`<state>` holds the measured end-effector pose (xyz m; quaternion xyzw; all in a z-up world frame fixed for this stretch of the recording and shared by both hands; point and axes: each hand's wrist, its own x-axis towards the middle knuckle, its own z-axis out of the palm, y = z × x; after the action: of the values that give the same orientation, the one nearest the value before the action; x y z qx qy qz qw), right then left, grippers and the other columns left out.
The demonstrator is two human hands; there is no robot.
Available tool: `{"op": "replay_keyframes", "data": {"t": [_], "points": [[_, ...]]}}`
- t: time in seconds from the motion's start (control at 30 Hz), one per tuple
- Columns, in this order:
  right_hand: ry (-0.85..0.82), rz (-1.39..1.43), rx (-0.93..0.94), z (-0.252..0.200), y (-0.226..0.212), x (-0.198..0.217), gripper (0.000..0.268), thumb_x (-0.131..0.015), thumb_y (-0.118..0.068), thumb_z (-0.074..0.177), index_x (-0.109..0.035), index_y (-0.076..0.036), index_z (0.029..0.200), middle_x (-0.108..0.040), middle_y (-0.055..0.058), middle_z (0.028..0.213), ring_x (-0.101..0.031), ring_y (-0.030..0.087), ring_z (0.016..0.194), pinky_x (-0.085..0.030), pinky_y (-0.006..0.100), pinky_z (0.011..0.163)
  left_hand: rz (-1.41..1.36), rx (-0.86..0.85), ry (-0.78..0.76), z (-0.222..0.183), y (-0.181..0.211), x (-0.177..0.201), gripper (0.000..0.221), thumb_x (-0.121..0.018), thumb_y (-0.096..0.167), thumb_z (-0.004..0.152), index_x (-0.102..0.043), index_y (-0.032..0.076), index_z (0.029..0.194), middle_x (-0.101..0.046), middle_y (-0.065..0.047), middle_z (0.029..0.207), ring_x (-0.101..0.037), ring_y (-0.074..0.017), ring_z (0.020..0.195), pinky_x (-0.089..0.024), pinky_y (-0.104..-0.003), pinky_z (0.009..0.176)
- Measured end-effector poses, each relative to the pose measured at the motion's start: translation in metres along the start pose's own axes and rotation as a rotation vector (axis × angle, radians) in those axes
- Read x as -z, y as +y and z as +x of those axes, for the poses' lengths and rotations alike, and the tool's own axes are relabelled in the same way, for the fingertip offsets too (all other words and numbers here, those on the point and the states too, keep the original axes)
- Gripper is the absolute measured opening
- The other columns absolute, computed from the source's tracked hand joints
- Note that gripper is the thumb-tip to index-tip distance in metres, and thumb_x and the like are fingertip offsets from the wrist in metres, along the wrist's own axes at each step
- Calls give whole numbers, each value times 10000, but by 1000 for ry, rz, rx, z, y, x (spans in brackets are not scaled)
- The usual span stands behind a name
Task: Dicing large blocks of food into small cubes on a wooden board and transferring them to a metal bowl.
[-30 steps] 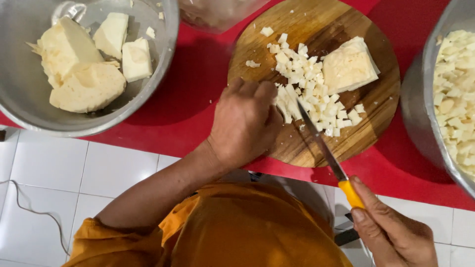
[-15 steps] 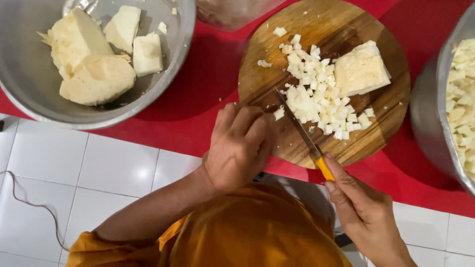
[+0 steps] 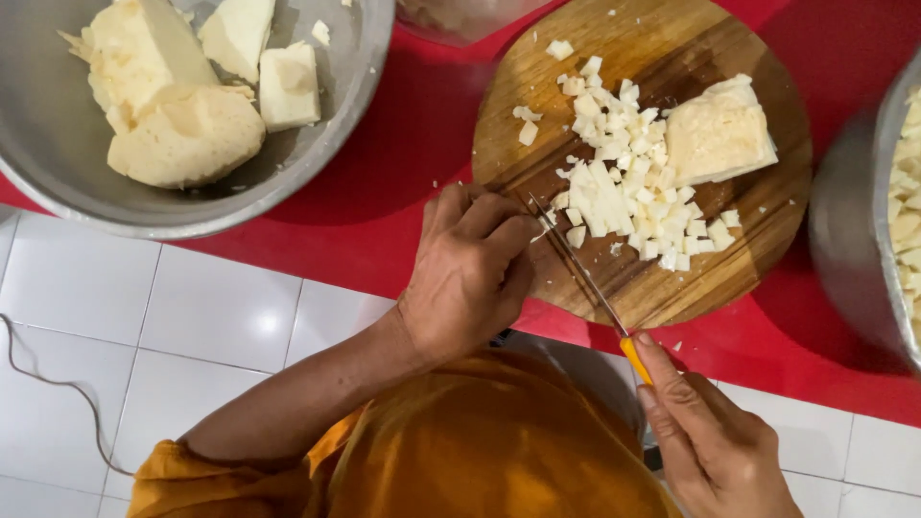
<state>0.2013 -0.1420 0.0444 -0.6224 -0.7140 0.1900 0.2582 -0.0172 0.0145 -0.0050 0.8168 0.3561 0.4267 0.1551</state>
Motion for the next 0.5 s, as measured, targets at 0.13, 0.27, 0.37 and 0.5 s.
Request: {"op": "replay_keyframes", "data": {"t": [0.13, 0.27, 0.37, 0.5], "points": [[-47, -50, 57, 5, 7, -3, 549, -590, -65, 960, -505, -68, 1502, -733, 50, 1005, -569, 146, 640, -433, 127, 688, -11, -1, 3, 1, 0, 1, 144, -662, -38, 845, -663, 31, 971, -660, -100, 1014, -536, -344, 944, -433, -493, 795], [-36, 6, 64, 9, 19, -8, 522, -607, -46, 949, -537, -58, 1466, -682, 168, 1379, -736, 179, 1058, -543, 277, 955, 41, 26, 21, -2, 5, 2, 132, -680, 28, 871, -670, 57, 999, -672, -76, 1025, -529, -350, 966, -411, -513, 784], [-8, 39, 94, 10, 16, -7, 513, -616, -24, 945, -541, 0, 1452, -676, 165, 1394, -733, 129, 1025, -548, 233, 914, 63, 49, 50, -1, 4, 3, 184, -674, 34, 822, -666, 63, 1003, -656, -87, 988, -543, -362, 995, -405, -529, 787], [5, 32, 141, 6, 6, -6, 462, -598, 16, 930, -539, 88, 1382, -610, 201, 1449, -731, 235, 1192, -630, 262, 945, -7, 46, 58, -1, 3, 3, 171, -680, -21, 807, -625, 39, 958, -664, -91, 932, -545, -340, 944, -409, -493, 833]]}}
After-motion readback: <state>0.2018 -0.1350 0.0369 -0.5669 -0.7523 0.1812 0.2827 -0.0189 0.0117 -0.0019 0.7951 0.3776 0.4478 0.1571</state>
